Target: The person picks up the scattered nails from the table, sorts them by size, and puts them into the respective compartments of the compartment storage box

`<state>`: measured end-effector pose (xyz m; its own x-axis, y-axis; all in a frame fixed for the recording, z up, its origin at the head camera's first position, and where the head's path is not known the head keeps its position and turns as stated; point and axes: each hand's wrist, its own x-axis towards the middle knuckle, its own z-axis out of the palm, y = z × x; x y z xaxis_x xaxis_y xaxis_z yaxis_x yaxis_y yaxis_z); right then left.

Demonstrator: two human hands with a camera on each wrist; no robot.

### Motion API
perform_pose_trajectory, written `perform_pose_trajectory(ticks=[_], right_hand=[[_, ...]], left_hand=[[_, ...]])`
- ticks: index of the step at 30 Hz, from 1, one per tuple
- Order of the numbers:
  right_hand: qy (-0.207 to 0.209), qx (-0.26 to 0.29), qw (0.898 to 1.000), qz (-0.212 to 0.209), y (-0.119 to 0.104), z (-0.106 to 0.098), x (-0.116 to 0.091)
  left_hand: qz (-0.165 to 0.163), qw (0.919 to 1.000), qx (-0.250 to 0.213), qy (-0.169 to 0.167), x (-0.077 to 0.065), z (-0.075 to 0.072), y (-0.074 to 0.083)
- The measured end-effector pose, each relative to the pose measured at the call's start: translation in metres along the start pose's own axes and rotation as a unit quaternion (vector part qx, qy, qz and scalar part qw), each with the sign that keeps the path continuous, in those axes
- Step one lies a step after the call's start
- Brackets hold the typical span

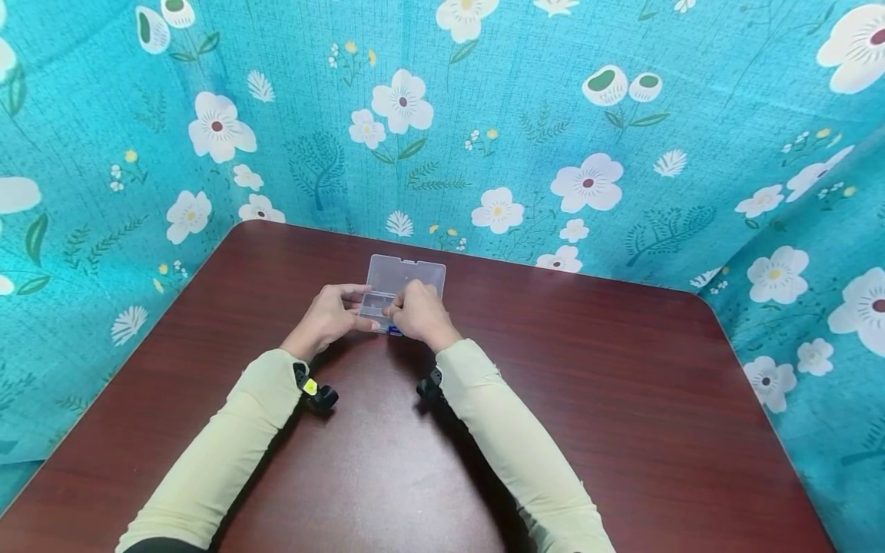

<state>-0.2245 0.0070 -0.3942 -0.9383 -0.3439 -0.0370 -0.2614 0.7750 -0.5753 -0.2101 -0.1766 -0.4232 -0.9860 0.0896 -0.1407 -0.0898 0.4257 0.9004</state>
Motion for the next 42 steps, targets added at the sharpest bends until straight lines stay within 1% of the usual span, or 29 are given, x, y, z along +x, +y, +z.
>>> perform_pose_trajectory(ticks=[7, 15, 21, 29, 35, 42], right_hand=[[0.004, 0.006, 1.0, 0.014, -0.001, -0.002, -0.003], [0.004, 0.015, 1.0, -0.009, 0.007, -0.011, -0.008], [-0.012, 0.008, 1.0, -0.019, 0.015, -0.018, -0.016], [-0.018, -0.005, 0.999, -0.027, 0.026, -0.024, -0.035], [-0.015, -0.015, 0.999, -0.049, 0.038, -0.029, -0.052], [-0.024, -0.008, 0.999, -0.047, 0.051, -0.034, -0.076]], left_hand=[[0.003, 1.0, -0.001, -0.009, 0.001, 0.002, -0.001], [-0.005, 0.9999, -0.002, -0.015, 0.0, -0.003, 0.002], [-0.002, 0.9998, -0.001, -0.018, 0.001, -0.004, 0.001], [-0.008, 0.9999, -0.007, -0.011, 0.002, -0.002, 0.0], [-0.013, 0.9999, 0.006, -0.008, 0.002, -0.001, 0.0], [-0.008, 0.9999, 0.002, -0.008, 0.002, 0.001, -0.001]])
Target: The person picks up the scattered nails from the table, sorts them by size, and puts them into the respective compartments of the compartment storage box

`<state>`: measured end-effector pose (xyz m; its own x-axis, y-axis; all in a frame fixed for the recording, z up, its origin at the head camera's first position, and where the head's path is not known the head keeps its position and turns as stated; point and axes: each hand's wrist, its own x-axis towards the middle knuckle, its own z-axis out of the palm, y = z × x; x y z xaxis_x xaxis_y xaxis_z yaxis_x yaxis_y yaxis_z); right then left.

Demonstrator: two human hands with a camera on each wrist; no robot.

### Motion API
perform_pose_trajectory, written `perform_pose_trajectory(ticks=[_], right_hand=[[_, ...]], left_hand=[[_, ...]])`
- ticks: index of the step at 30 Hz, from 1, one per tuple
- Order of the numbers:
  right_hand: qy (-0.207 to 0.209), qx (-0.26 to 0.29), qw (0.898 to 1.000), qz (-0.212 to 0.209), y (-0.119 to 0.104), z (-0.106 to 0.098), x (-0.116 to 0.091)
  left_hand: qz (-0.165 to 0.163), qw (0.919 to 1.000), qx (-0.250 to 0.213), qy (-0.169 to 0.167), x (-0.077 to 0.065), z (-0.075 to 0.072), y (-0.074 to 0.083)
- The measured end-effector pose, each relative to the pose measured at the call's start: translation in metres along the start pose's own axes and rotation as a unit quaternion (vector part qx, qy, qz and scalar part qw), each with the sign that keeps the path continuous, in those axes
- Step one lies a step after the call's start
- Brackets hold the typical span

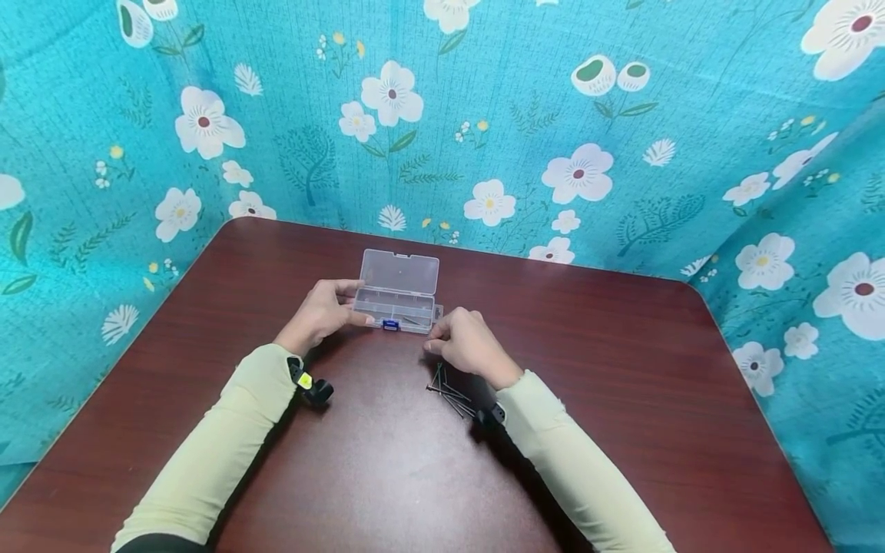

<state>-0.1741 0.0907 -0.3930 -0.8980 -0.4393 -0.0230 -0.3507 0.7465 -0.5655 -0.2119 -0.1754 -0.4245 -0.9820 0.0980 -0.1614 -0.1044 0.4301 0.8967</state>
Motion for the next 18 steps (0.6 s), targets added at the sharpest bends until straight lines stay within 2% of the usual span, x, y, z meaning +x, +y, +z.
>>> perform_pose_trajectory(ticks=[11, 18], right_hand=[[-0.007, 0.001, 1.0, -0.01, 0.019, -0.002, -0.034], [-0.014, -0.011, 1.0, 0.003, 0.029, 0.0, -0.055]], left_hand=[[-0.005, 1.0, 0.007, 0.002, 0.001, 0.0, 0.0], [-0.004, 0.9999, 0.01, 0.003, 0.0, 0.0, 0.001]])
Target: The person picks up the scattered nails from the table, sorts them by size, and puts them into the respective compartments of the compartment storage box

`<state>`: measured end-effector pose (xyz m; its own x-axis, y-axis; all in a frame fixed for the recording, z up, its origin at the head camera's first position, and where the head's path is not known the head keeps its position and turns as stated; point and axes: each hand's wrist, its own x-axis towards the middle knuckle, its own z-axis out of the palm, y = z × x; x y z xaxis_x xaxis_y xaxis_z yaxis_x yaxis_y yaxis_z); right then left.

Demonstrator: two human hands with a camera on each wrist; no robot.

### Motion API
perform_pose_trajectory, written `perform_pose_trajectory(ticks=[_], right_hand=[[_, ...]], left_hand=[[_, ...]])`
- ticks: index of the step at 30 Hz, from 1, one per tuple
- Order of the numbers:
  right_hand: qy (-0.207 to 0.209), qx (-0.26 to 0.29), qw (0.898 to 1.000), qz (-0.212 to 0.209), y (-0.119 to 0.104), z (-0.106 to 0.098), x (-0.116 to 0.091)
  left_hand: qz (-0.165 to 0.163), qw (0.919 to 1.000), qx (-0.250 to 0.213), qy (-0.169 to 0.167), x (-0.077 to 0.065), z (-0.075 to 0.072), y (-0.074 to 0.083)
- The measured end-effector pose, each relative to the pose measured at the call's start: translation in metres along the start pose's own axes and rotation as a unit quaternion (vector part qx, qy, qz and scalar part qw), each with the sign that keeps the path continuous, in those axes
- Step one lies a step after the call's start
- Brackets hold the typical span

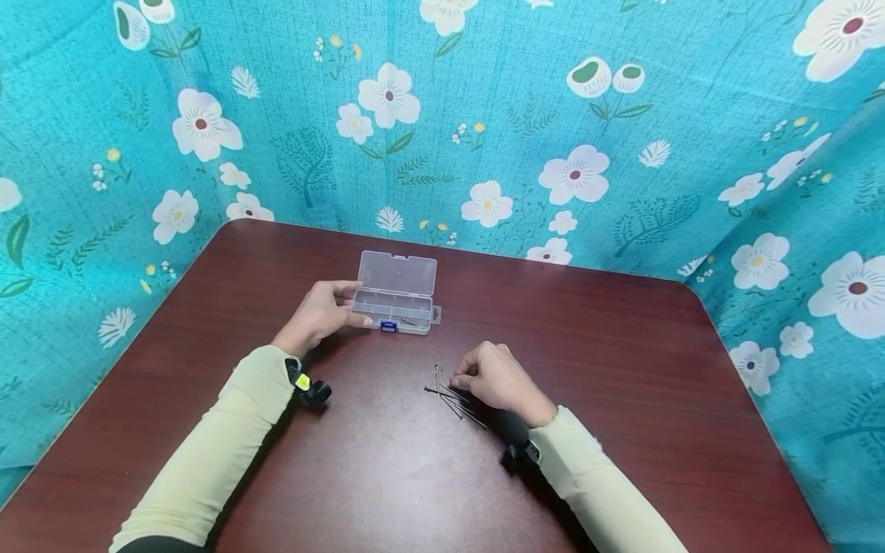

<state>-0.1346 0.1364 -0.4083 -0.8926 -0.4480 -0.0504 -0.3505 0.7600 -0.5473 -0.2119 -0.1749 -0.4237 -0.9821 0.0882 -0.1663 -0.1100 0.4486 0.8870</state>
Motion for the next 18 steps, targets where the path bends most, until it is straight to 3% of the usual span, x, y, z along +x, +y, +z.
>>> perform_pose_trajectory(ticks=[9, 18], right_hand=[[0.01, -0.004, 1.0, 0.003, 0.007, 0.001, -0.023], [0.011, -0.013, 1.0, 0.017, 0.003, 0.006, -0.028]], left_hand=[[0.001, 1.0, -0.002, -0.001, -0.001, 0.0, 0.001], [0.006, 1.0, -0.002, 0.0, 0.0, -0.001, -0.001]])
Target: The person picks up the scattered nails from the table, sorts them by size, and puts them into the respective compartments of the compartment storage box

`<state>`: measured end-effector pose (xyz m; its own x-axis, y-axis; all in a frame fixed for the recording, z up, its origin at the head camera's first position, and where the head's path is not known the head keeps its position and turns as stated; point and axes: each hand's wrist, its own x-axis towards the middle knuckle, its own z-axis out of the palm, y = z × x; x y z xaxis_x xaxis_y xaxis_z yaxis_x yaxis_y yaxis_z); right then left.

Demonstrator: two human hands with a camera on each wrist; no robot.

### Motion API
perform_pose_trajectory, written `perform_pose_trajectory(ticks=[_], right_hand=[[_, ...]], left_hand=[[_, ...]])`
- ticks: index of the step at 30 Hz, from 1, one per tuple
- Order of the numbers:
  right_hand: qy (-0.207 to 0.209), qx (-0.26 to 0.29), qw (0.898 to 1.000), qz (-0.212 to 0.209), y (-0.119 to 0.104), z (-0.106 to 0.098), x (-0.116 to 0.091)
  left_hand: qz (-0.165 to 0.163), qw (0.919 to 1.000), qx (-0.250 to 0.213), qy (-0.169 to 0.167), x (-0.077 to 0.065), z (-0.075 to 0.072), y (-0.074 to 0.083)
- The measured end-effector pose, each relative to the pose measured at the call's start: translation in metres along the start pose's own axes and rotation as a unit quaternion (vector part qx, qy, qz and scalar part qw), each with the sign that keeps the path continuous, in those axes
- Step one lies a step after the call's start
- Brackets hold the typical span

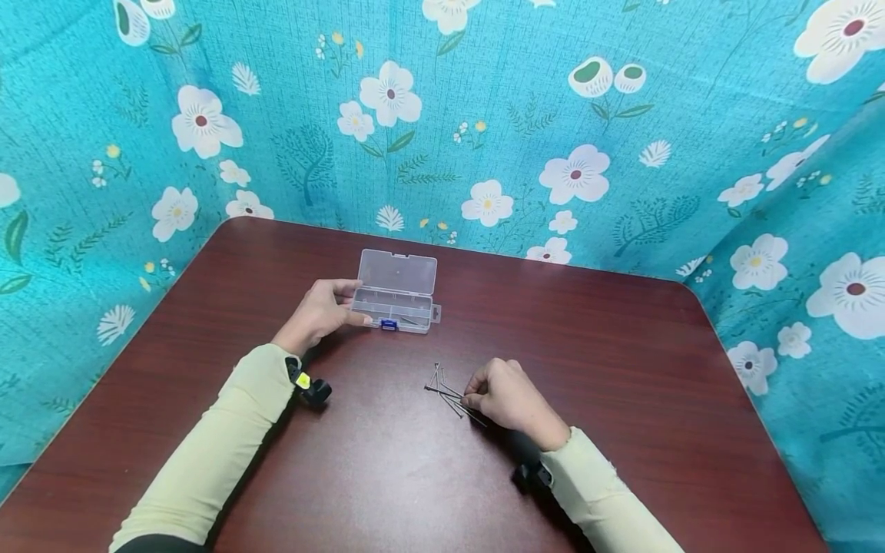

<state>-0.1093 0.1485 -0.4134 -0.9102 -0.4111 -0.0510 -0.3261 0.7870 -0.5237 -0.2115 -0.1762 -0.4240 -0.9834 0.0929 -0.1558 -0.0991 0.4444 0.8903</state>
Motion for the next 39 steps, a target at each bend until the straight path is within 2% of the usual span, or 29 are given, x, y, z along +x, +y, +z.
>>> perform_pose_trajectory(ticks=[9, 14, 18, 22, 29, 39], right_hand=[[-0.028, -0.042, 0.999, 0.008, -0.004, 0.001, 0.001], [-0.039, -0.039, 0.998, -0.002, -0.003, -0.001, 0.001], [-0.033, -0.011, 0.999, -0.006, -0.002, -0.006, 0.002], [-0.007, 0.032, 0.999, -0.012, 0.002, -0.009, 0.006], [-0.001, 0.15, 0.989, 0.004, 0.006, -0.006, 0.014], [0.007, 0.174, 0.985, -0.009, 0.002, -0.008, 0.024]], left_hand=[[0.001, 1.0, -0.003, 0.003, 0.0, 0.0, 0.001], [-0.002, 1.0, -0.001, 0.002, 0.0, 0.001, 0.001], [-0.004, 1.0, -0.005, 0.003, 0.0, 0.0, 0.001], [-0.001, 1.0, 0.0, 0.004, 0.0, -0.001, 0.001], [-0.009, 1.0, -0.003, -0.001, -0.001, 0.0, 0.0], [-0.007, 0.9999, -0.011, -0.002, 0.0, 0.0, 0.0]])
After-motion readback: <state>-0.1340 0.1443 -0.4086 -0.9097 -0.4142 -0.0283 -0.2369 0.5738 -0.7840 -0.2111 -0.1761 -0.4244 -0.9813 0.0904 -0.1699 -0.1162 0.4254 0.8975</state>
